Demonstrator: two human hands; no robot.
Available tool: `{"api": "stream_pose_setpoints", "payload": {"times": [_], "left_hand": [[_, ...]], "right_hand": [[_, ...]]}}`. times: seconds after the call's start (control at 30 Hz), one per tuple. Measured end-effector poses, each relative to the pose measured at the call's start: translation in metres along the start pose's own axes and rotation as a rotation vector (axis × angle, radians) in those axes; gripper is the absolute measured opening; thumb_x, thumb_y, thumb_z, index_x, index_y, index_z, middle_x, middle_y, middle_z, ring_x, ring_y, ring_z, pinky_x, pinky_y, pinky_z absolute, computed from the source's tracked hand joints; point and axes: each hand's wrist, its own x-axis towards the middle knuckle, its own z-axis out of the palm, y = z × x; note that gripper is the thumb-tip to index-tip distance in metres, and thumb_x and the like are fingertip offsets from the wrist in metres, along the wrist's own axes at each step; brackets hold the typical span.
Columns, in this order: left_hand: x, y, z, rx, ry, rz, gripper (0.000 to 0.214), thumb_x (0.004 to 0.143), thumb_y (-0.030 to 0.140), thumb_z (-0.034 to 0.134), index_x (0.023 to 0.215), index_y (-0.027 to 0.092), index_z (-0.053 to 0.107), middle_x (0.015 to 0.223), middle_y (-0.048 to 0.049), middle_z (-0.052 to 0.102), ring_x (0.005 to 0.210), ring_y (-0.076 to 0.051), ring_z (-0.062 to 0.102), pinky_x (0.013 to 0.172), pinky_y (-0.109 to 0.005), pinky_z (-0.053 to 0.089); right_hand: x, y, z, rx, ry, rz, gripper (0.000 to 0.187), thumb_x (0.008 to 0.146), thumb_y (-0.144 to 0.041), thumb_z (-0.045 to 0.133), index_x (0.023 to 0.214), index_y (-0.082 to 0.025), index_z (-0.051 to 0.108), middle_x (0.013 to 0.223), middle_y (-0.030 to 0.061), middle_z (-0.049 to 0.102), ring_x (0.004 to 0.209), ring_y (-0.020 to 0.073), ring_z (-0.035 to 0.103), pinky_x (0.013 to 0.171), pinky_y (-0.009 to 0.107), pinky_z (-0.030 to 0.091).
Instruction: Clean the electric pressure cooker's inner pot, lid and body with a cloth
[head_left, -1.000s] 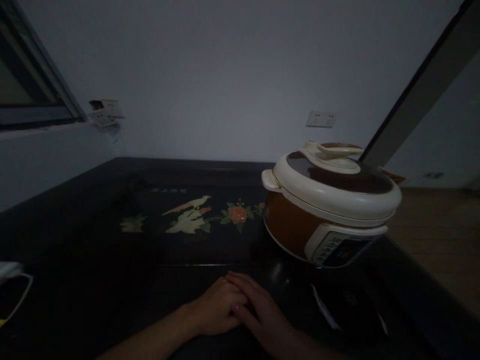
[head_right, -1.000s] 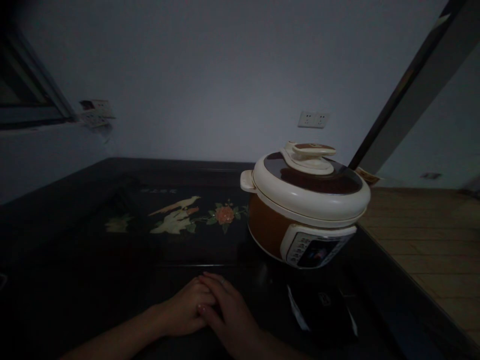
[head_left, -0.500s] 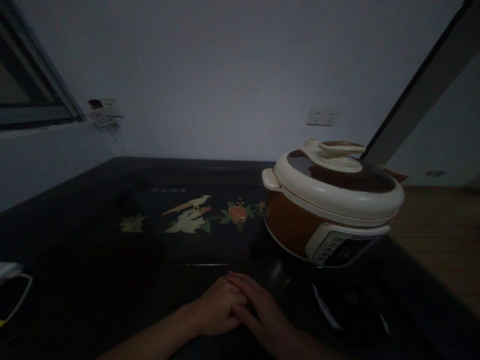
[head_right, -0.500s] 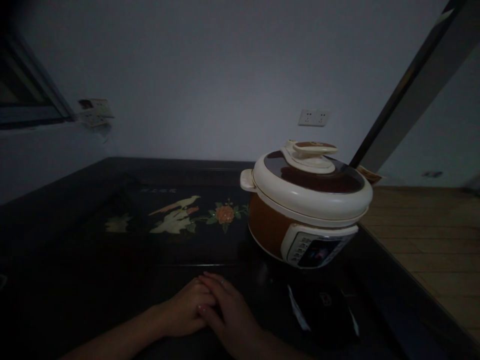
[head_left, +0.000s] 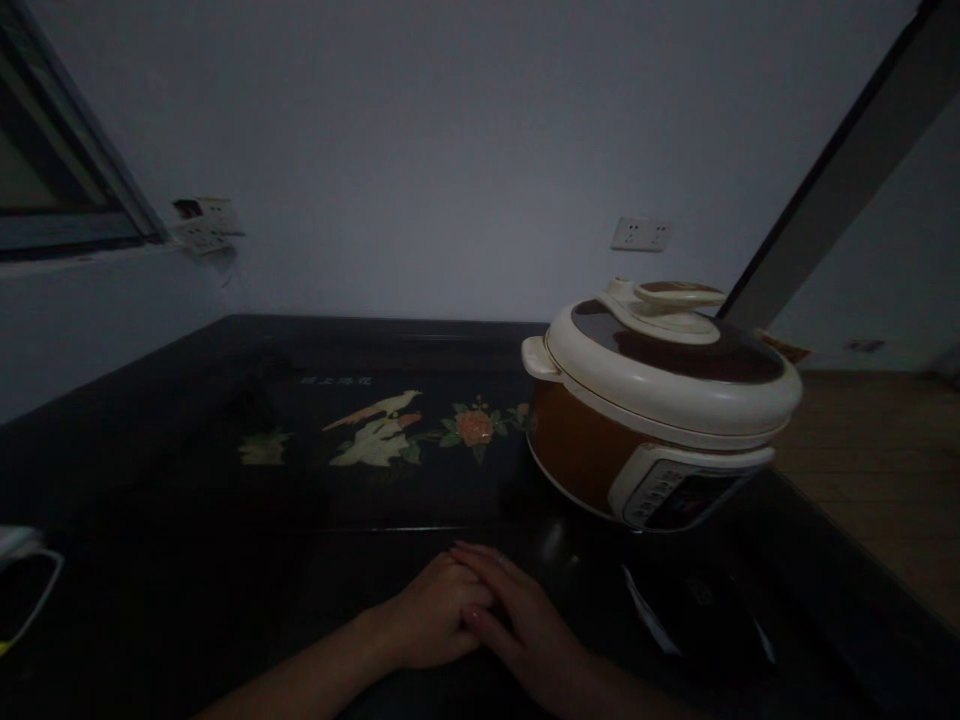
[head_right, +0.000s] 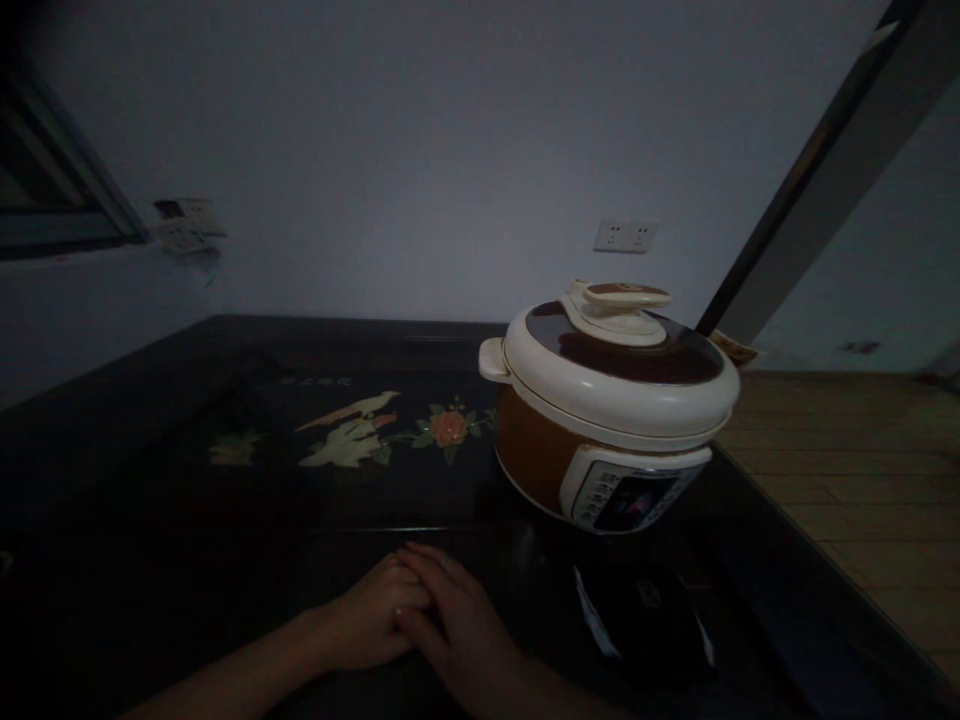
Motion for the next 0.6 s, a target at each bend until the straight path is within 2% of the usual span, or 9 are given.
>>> {"api": "stream_pose_setpoints", "payload": {"times": [0.37,0.6], "left_hand": [[0.0008,0.0048,-0.0055,0.006,0.024,0.010,0.012,0.079,0.016,0.059,0.087,0.019,0.067,0.091,-0.0042,0.075,0.088,-0.020,0.068,0.080,-0.031,0.048],[0.0009,0.0014,-0.0013,-0.008,0.015,0.016,0.011,0.078,0.015,0.059,0.086,0.018,0.066,0.090,-0.0047,0.075,0.087,-0.020,0.068,0.080,-0.031,0.048]], "right_hand": [[0.0009,-0.0044,-0.0013,-0.002,-0.005,0.021,0.049,0.093,-0.039,0.051,0.139,-0.022,0.048,0.142,0.0116,0.049,0.131,0.0222,0.046,0.111,0.042,0.035],[0.0003,-0.0056,-0.0022,0.002,-0.006,0.010,0.048,0.094,-0.038,0.050,0.139,-0.021,0.048,0.142,0.0118,0.049,0.131,0.0207,0.046,0.111,0.040,0.035]]}}
